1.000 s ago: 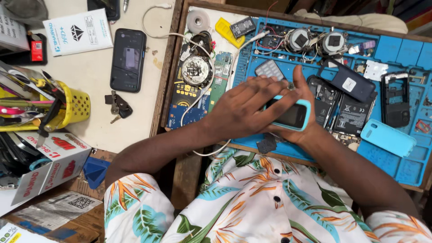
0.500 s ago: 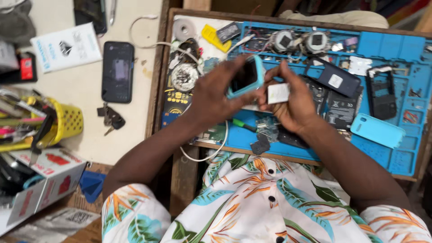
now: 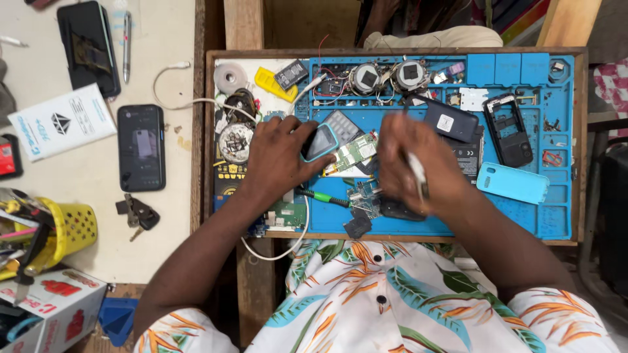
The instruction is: The person disassembles a light blue feature phone using a screwdriver, removes the back cover and battery, and then connects a red wire to the internal circuitry to test the device. The phone screen lights up during the test.
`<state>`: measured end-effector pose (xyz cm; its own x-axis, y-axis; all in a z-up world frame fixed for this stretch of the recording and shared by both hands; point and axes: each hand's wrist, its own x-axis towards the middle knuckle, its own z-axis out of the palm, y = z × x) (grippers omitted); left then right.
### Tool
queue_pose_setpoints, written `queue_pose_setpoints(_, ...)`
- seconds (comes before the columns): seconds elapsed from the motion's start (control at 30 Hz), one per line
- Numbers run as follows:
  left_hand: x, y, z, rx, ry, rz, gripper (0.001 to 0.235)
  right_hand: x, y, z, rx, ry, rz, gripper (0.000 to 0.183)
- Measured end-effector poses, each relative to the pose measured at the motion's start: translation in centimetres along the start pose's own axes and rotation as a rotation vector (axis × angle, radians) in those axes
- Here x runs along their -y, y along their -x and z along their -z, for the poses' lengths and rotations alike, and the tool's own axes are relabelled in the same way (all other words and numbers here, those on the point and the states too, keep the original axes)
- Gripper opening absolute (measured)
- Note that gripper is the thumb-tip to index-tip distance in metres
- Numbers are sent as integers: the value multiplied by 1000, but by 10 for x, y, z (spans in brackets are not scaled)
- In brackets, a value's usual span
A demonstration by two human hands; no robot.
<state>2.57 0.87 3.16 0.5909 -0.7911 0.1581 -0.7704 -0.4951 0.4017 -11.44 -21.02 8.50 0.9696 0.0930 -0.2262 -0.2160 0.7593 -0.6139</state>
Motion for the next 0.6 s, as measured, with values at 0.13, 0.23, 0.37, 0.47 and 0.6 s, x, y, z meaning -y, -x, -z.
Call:
queue_pose_setpoints(0.13, 2, 0, -4, -17, 11, -28, 64, -6, 75, -40, 429, 327, -28, 32)
queue_pose_setpoints(0.23, 2, -4, -4, 3, 10, -20, 65, 5, 90, -47, 630, 456, -17, 29)
queue_pose_setpoints(0.37, 2, -4, 1, -3, -5, -5, 66, 24, 78, -53, 681, 521, -7, 26)
queue_pose_setpoints(0.47, 0, -1, -2, -3, 22, 8, 64, 28, 79, -57, 671, 531, -11, 23)
queue_pose_setpoints(0.6, 0, -2, 1, -27, -2, -14, 65, 30, 78, -57, 678, 557, -4, 21)
